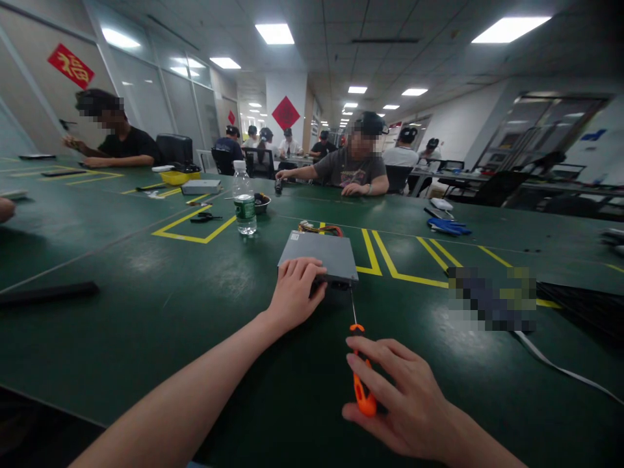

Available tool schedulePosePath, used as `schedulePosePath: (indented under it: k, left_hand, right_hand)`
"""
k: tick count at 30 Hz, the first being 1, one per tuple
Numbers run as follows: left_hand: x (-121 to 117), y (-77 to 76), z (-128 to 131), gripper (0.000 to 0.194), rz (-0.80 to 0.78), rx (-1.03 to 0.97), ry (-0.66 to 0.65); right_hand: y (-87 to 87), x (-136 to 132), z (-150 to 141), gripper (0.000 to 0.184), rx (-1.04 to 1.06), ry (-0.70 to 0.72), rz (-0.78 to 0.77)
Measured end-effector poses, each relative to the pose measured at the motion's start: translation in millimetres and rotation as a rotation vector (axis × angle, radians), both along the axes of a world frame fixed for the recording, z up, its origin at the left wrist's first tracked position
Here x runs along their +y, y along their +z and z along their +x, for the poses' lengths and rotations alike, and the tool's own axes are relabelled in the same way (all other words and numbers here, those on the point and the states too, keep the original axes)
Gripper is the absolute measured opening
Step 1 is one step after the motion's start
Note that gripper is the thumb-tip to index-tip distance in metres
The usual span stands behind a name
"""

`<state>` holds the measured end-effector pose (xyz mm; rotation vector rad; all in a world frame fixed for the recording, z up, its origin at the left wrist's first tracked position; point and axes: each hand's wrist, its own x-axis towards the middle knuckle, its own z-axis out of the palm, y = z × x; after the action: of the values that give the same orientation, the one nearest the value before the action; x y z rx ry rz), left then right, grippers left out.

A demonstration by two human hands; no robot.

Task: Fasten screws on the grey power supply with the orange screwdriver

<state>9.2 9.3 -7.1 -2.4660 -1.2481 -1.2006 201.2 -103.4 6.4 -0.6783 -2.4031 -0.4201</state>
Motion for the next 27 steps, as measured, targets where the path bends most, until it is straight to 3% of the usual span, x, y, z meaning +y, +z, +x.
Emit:
schedulePosePath:
  k: [5, 12, 17, 20, 23, 27]
  left_hand:
    - [0, 0.5, 0, 0.019, 0.004, -0.004, 0.0]
    - [-1, 0.8, 0, 0.019, 0.004, -0.008, -0.001]
    - [-1, 0.7, 1, 0.019, -0.005, -0.009, 0.004]
    - [-1, 0.5, 1, 0.019, -0.012, -0.005, 0.003]
    - [-1, 0.3, 0, 0.02, -0.011, 0.0, 0.008]
    - [-1, 0.4, 0, 0.02, 0.0, 0.001, 0.007]
  right_hand:
    - [-2.5, 0, 2, 0.04, 0.091, 0.011, -0.035]
    - [5.7, -2, -4, 0.031, -0.067, 0.019, -0.04]
    - [-2.9, 0, -10, 0.024, 0.045, 0.019, 0.029]
    - [-5.9, 1, -9, 0.028, 0.094, 0.03, -0.019]
    - [-2.7, 0, -6, 0.031, 0.048, 0.031, -0.064]
    - [4.7, -4, -5, 0.029, -0.044, 0.031, -0.001]
